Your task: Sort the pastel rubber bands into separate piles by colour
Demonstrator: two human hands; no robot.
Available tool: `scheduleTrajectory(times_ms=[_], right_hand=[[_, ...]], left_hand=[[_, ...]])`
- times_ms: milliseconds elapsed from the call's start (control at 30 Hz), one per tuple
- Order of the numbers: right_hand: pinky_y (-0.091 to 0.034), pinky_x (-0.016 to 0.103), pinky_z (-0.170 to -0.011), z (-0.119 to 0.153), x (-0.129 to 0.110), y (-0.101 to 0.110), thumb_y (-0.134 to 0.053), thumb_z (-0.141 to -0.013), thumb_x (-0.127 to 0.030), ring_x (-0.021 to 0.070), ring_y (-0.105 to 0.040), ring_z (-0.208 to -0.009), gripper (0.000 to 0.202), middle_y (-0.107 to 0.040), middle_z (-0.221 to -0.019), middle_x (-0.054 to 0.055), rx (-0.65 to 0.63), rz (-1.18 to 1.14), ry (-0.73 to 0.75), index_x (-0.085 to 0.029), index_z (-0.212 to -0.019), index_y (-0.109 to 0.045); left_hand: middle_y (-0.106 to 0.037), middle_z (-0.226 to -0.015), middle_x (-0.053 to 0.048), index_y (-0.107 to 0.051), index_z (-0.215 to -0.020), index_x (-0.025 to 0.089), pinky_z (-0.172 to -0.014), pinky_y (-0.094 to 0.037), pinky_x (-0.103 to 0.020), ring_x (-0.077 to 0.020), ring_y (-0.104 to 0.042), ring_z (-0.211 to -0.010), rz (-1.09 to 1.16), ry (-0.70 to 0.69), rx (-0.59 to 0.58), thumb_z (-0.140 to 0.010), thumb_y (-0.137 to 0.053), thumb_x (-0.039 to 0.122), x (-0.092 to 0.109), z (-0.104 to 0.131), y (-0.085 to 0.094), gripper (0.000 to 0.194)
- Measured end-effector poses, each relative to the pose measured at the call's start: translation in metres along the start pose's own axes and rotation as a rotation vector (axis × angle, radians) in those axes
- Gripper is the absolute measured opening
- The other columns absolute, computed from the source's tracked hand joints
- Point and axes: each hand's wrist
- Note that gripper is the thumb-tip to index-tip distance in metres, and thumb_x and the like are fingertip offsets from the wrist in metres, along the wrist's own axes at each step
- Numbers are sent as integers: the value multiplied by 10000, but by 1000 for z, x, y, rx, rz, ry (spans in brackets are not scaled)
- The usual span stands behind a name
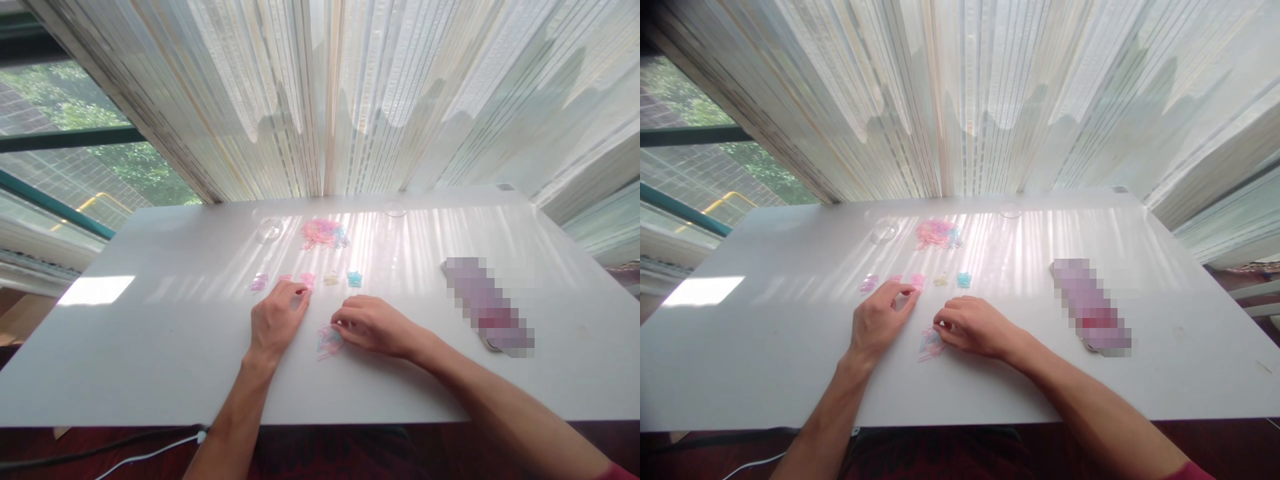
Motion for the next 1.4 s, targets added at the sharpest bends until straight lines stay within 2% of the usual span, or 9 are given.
scheduleTrajectory(times_ms=[233,300,400,467,533,733,900,1233,1400], right_hand=[[-418,265,-657,0,4,3,-562,-938,-161,149,-573,-664,128,-656,-746,20,44,20,-25,-191,-927,-686],[-416,261,-651,1,5,5,-549,-926,-145,145,-566,-657,142,-648,-744,17,56,20,-34,-192,-940,-682],[-418,261,-650,2,5,8,-544,-912,-132,145,-561,-654,152,-645,-742,15,59,9,-43,-190,-950,-679],[-420,262,-649,2,5,10,-553,-907,-131,145,-562,-653,143,-647,-743,15,44,-5,-46,-186,-943,-680],[-421,262,-650,2,4,11,-565,-909,-139,143,-563,-646,129,-649,-739,14,17,-21,-53,-181,-931,-685],[-441,262,-666,1,-1,7,-589,-948,-216,143,-581,-662,115,-662,-760,14,-48,-61,-59,-190,-965,-699],[-462,264,-684,2,-2,0,-629,-956,-309,150,-601,-715,152,-667,-822,24,-45,-104,-30,-196,-1030,-698],[-453,250,-670,-1,-1,-14,-641,-956,-281,142,-591,-705,109,-657,-793,16,22,-118,-26,-197,-936,-709],[-460,242,-648,-1,-1,-11,-619,-960,-239,136,-591,-683,118,-652,-760,21,97,-150,-21,-183,-909,-709]], left_hand=[[-721,-887,11,-738,-976,239,-616,-413,-237,-121,-601,-639,93,-29,-29,-920,-624,267,-5,2,10,130],[-710,-868,19,-732,-1001,249,-623,-431,-240,-114,-576,-615,166,-78,-132,-934,-599,299,-5,5,18,157],[-707,-889,31,-721,-1055,277,-642,-462,-238,-110,-583,-629,284,-154,-346,-946,-569,294,-3,14,30,188],[-712,-955,28,-715,-1080,285,-648,-471,-237,-108,-597,-647,309,-176,-427,-945,-560,270,-1,22,35,207],[-708,-1000,25,-714,-1087,287,-648,-474,-237,-107,-603,-655,295,-190,-458,-941,-561,256,1,28,36,214],[-700,-965,16,-733,-1013,271,-593,-466,-229,-104,-605,-624,254,-204,-446,-940,-567,283,3,31,34,181],[-702,-962,26,-739,-984,282,-604,-470,-221,-100,-620,-634,252,-218,-421,-941,-580,260,2,31,33,167],[-693,-974,21,-723,-971,267,-609,-447,-225,-99,-603,-649,308,-245,-418,-963,-563,263,0,35,28,160],[-693,-875,26,-681,-950,234,-627,-454,-232,-114,-587,-651,322,-192,-396,-950,-601,292,-2,34,29,99]])
Point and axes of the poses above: each hand's wrist, its own z-axis away from the middle knuckle, its own y-axis out of the back of the hand, x = y × z
